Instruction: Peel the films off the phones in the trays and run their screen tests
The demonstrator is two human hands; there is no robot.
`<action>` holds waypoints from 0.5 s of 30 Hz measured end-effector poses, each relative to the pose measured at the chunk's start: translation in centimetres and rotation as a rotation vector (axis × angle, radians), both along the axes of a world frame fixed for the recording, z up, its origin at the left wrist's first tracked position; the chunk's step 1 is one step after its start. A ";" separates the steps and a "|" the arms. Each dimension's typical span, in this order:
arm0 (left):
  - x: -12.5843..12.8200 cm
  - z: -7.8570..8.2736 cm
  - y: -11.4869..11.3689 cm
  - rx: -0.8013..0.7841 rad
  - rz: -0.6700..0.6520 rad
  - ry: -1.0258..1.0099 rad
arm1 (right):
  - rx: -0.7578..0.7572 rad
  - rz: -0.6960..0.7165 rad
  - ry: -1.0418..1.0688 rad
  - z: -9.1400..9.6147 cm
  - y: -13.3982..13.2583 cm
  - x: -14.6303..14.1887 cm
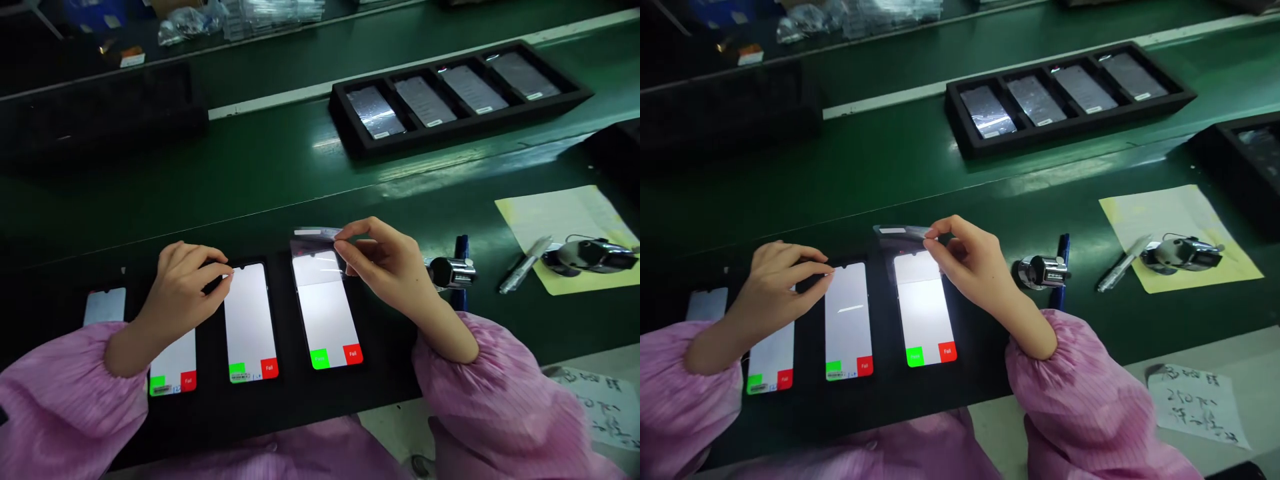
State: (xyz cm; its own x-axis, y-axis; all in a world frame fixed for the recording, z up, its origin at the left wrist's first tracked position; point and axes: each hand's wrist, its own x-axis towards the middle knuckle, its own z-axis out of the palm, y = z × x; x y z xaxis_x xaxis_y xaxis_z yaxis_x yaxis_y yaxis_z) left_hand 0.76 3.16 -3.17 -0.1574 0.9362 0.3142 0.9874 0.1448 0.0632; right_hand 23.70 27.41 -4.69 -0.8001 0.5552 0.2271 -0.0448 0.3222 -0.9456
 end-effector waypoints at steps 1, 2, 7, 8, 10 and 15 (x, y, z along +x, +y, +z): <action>0.4 0.3 -0.1 0.022 -0.016 -0.021 | -0.008 -0.003 -0.004 0.0 -0.1 0.2; 0.8 0.6 -0.3 0.040 -0.038 -0.058 | -0.012 -0.008 -0.011 0.1 -0.3 0.5; 4.2 2.9 -3.7 -0.006 -0.195 -0.337 | 0.014 -0.008 -0.121 0.2 -1.9 2.9; 5.0 3.1 -4.7 -0.023 -0.211 -0.362 | 0.023 0.002 -0.152 0.3 -2.3 3.4; 6.4 3.4 -6.6 -0.043 -0.233 -0.391 | 0.063 0.015 -0.213 0.6 -3.1 4.6; 10.1 3.5 -9.7 -0.077 -0.340 -0.591 | 0.284 0.359 -0.453 2.3 -5.0 6.8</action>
